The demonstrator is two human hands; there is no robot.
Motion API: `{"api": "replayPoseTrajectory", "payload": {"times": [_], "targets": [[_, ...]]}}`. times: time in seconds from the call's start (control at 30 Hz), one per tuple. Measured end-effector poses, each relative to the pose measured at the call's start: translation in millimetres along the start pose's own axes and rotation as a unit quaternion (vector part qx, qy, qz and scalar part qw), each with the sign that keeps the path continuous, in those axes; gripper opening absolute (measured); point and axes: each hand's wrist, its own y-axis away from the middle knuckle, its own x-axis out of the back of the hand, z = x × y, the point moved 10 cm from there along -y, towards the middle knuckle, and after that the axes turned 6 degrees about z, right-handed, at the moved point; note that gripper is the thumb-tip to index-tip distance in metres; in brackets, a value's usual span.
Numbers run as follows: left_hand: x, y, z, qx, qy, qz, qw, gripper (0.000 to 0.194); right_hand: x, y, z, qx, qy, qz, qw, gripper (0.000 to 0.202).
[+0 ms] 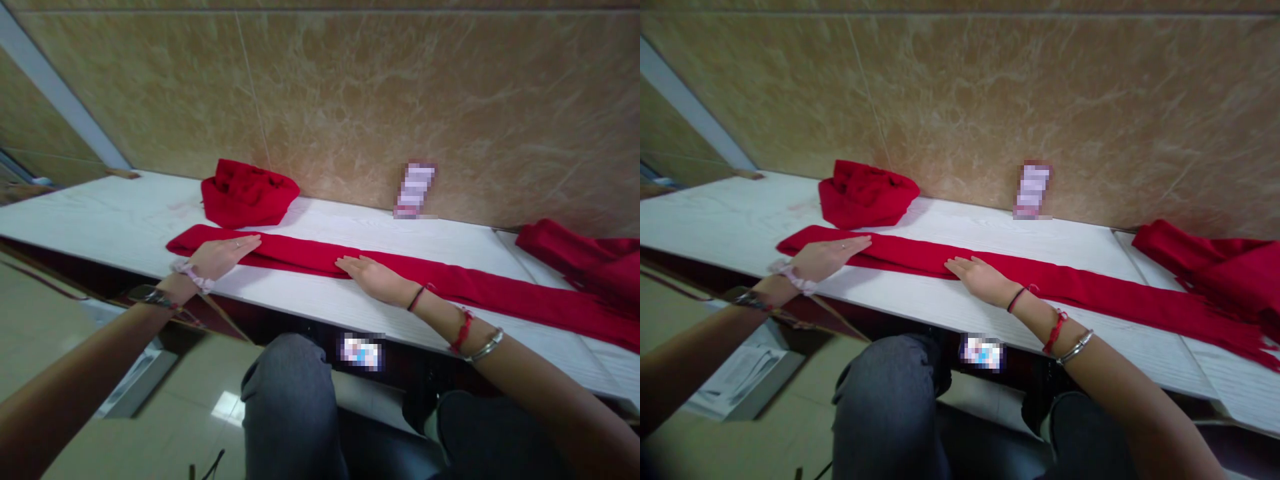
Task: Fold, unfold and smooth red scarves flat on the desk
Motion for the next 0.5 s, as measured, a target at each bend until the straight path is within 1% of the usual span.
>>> {"api": "replayPoseTrajectory", "payload": {"times": [0.03, 0.17, 0.3, 0.37, 0.4, 0.5], "targets": [[-1.6, 1.9, 2.4, -0.006, 0.002, 0.001, 1.000, 0.052, 0.3, 1.4, 0.8, 0.003, -0.001, 0.000, 1.000, 0.047], [-16.7, 12.2, 13.4, -0.036, 0.013, -0.036, 0.999, 0.054, -2.9, 5.5, 1.5, 0.020, 0.027, -0.018, 0.999, 0.047], [-17.2, 17.8, 11.0, -0.043, 0.007, -0.038, 0.998, 0.052, 1.3, -1.2, -2.9, 0.027, 0.035, -0.014, 0.999, 0.045], [-15.7, 17.0, 2.5, -0.040, 0.001, -0.035, 0.999, 0.049, 5.8, -13.0, -8.4, 0.026, 0.048, 0.002, 0.999, 0.044], [-15.6, 16.4, -5.1, -0.032, -0.001, -0.034, 0.999, 0.047, 6.8, -20.7, -12.9, 0.028, 0.055, 0.011, 0.998, 0.045], [-19.4, 19.2, -40.0, 0.018, 0.012, -0.029, 0.999, 0.044, 0.0, -45.8, -30.2, 0.047, 0.061, 0.024, 0.997, 0.046]]}}
